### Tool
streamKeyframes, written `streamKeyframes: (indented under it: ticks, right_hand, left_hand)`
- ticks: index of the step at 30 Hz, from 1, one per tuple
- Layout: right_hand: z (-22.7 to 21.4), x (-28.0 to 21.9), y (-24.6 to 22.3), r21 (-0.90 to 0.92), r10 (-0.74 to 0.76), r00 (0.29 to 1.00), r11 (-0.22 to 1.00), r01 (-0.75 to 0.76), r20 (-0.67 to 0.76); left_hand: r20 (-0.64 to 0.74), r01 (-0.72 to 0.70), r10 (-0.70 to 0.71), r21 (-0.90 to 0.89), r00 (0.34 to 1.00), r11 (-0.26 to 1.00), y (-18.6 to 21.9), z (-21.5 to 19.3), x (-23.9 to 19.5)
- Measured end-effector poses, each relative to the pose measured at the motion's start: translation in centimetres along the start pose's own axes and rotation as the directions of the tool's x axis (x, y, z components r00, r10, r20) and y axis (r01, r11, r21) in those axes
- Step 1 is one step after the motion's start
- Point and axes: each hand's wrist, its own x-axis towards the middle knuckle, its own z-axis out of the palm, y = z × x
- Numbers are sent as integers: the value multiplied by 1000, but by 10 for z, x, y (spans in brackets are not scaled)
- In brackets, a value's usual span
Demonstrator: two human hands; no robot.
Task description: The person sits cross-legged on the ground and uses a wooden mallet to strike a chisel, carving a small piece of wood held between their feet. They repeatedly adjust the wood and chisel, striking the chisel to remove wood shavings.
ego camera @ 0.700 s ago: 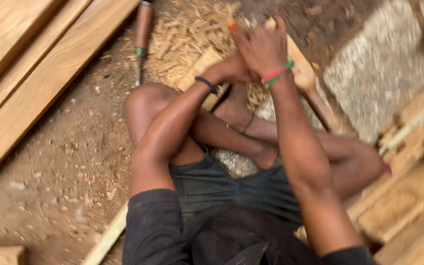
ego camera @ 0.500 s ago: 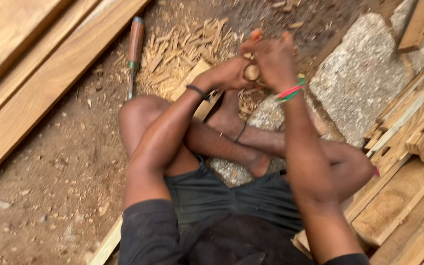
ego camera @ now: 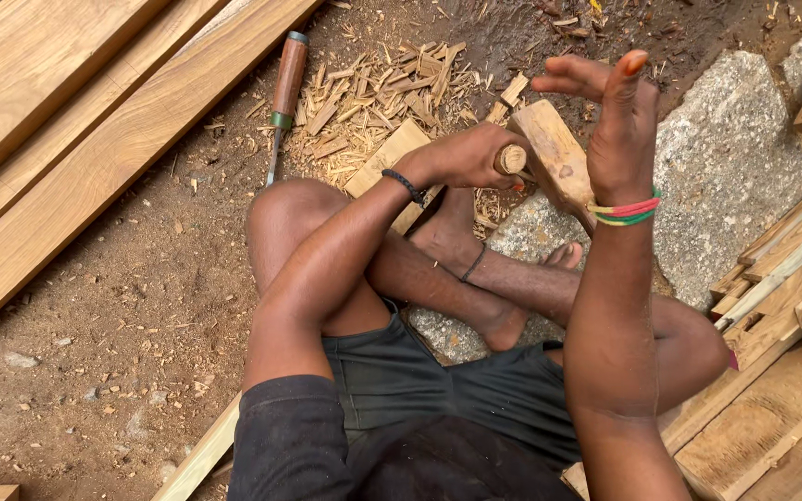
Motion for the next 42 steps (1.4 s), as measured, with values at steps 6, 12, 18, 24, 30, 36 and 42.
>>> streamKeyframes:
  ticks: [6, 12, 18, 24, 30, 36, 42]
  right_hand:
    - [-22, 2, -19, -89, -145, 989, 986, 143, -14]
    - [-35, -6, -43, -167, -159, 987, 974, 153, -21]
    - [96, 18, 33, -538, 124, 982, 842, -27, 145]
    - [88, -8, 91, -580, -267, 933, 732, 358, 240]
    - [30, -13, 22, -308, 28, 999, 951, -13, 45]
    - [-87, -42, -56, -307, -168, 977, 944, 122, -130]
    - [-130, -76, -78, -349, -265, 955, 914, 206, -132]
  left_hand:
    - [12, 12, -11, -65, 1000, 998, 4, -2, -1]
    - [42, 72, -69, -77, 997, 994, -5, 3, 3]
    - [-38, 80, -77, 78, 996, 994, -60, 28, -3]
    - [-118, -266, 273, 69, 955, 961, -80, 26, -4]
    - [-148, -73, 96, 155, 984, 985, -41, 19, -12]
    - [3, 21, -21, 3, 1000, 1000, -5, 5, -22]
    - [2, 10, -10, 21, 1000, 1000, -9, 3, -26]
